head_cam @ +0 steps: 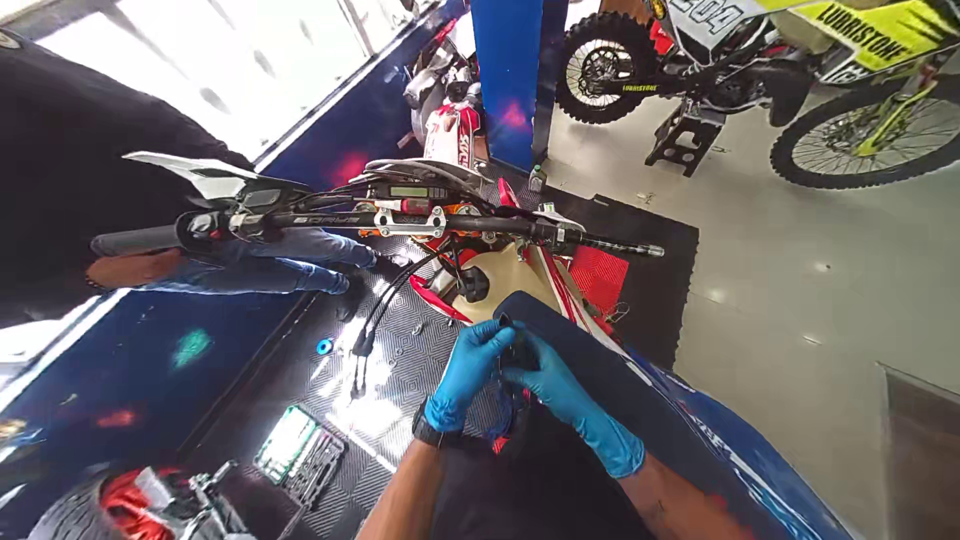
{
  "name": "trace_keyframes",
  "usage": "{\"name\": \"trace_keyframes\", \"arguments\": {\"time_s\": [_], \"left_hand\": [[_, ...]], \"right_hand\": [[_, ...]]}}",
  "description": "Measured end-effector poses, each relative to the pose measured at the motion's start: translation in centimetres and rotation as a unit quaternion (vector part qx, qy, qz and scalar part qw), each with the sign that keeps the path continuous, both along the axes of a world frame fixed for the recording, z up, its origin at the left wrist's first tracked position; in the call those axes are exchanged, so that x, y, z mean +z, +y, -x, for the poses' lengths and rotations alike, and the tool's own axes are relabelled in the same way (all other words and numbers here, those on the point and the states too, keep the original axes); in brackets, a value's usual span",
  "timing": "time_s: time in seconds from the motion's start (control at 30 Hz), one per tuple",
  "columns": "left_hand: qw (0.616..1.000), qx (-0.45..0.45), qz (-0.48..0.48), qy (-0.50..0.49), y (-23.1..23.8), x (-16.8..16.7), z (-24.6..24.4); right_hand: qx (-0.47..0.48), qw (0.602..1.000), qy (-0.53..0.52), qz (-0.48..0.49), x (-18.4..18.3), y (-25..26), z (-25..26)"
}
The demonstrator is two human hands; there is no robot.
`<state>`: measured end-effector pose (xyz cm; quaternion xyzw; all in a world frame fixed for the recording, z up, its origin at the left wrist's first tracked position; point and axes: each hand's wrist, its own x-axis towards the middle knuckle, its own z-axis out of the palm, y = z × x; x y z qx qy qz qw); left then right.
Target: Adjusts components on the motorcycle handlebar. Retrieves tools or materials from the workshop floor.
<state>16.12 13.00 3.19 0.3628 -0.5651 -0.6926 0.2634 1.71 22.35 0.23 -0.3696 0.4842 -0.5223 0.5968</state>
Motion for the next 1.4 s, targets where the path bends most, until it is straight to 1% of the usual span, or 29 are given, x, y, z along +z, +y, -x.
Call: {"name": "trace_keyframes", "arguments": {"time_s": [0.07, 0.17, 0.27, 0.4, 0.47, 0.57, 0.63, 0.73, 0.8, 0.87, 0.97, 1.03, 1.17, 1.23, 1.4], "left_hand": [[1.0, -0.014, -0.008, 0.001, -1.3, 1.2, 1.4], [0.999, -0.033, -0.027, 0.005, -2.8, 2.3, 3.0], [0.997, -0.058, -0.055, 0.001, -3.9, 3.2, 3.7], [0.992, -0.096, -0.086, 0.003, -5.5, 4.8, 4.0], [0.99, -0.097, -0.101, 0.014, -6.3, 5.6, 4.4], [0.984, -0.12, -0.124, 0.036, -8.0, 6.2, 4.9], [0.987, -0.116, -0.112, 0.027, -9.2, 5.9, 4.9], [0.995, -0.063, -0.076, 0.026, -10.6, 3.5, 5.1], [0.994, -0.042, -0.073, 0.075, -11.0, 1.4, 6.1], [0.988, -0.024, -0.079, 0.133, -10.5, 0.2, 7.7], [0.977, 0.02, -0.085, 0.194, -9.3, -0.6, 9.9], [0.974, 0.047, -0.084, 0.203, -9.0, -0.8, 10.6], [0.974, 0.071, -0.056, 0.21, -8.9, -1.4, 11.2], [0.968, 0.077, -0.063, 0.23, -8.9, -1.6, 11.4], [0.962, 0.059, -0.098, 0.249, -9.3, -1.9, 11.1]], "right_hand": [[-0.011, 0.999, -0.035, -0.021, 0.6, -1.0, 0.7], [0.043, 0.993, -0.103, -0.036, 1.0, -2.0, 2.2], [0.067, 0.984, -0.159, -0.043, 2.0, -2.3, 3.1], [0.098, 0.965, -0.242, -0.003, 3.3, -2.4, 3.6], [0.085, 0.954, -0.286, 0.014, 4.2, -2.9, 3.4], [0.027, 0.948, -0.317, 0.025, 4.9, -3.9, 2.7], [0.004, 0.945, -0.325, 0.041, 5.1, -4.7, 2.4], [-0.028, 0.929, -0.365, 0.046, 5.6, -5.3, 2.3], [-0.045, 0.926, -0.372, 0.032, 6.0, -4.9, 2.4], [-0.047, 0.93, -0.364, 0.027, 6.2, -4.1, 2.7], [-0.037, 0.93, -0.366, 0.017, 6.2, -3.0, 3.1], [-0.033, 0.928, -0.371, 0.01, 6.3, -2.7, 3.2], [-0.036, 0.93, -0.366, -0.008, 6.5, -3.2, 3.2], [-0.036, 0.932, -0.361, -0.014, 6.5, -3.9, 3.2], [-0.06, 0.928, -0.366, -0.019, 6.2, -5.1, 3.2]]}}
